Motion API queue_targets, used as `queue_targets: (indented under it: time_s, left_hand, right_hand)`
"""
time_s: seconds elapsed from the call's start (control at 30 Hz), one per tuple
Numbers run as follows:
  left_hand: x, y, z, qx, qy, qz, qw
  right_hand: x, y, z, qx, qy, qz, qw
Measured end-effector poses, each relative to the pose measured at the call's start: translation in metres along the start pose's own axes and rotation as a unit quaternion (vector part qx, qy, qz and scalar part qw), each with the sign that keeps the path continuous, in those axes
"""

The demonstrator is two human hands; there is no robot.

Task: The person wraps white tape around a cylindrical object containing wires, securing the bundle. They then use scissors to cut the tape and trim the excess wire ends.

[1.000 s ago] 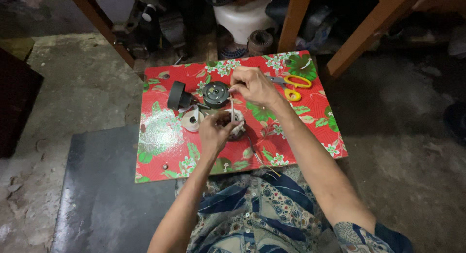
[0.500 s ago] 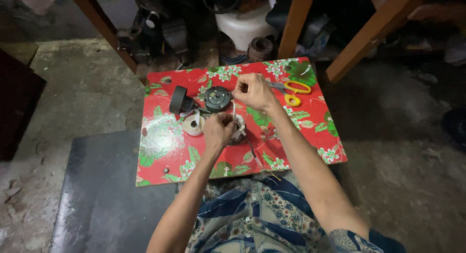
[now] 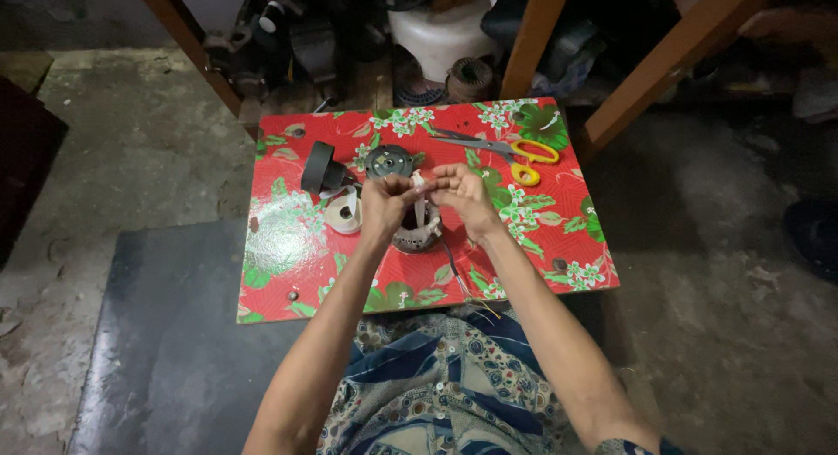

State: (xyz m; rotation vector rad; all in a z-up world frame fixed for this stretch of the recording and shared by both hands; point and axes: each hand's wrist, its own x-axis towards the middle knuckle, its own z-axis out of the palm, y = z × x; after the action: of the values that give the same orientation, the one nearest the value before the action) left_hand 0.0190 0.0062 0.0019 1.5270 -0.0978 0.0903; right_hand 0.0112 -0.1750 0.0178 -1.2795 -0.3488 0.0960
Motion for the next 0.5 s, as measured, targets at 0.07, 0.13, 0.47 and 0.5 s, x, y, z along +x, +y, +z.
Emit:
queue_targets:
  time_s: [0.07, 0.13, 0.47, 0.5]
  left_hand:
    - [0.001, 0.009, -0.001, 0.04, 0.014, -0.014, 0.999]
    - [0.0, 0.018, 0.0, 0.052, 0.005, -0.004, 0.999]
    - [0.007, 0.026, 0.001, 0.006, -0.03, -0.011, 0.999]
    - [0.007, 0.025, 0.0, 0.008, -0.031, -0.005, 0.999]
  right_hand:
    - [-0.002, 0.002, -0.002, -0.041, -0.016, 0.033, 0.998]
    - [-0.003, 0.005, 0.0, -0.081, -0.026, 0.047, 0.995]
    - [0.006, 0.031, 0.003, -0.111, -0.017, 0.033, 0.993]
    - [0.006, 0.031, 0.004, -0.152, -0.004, 0.041, 0.988]
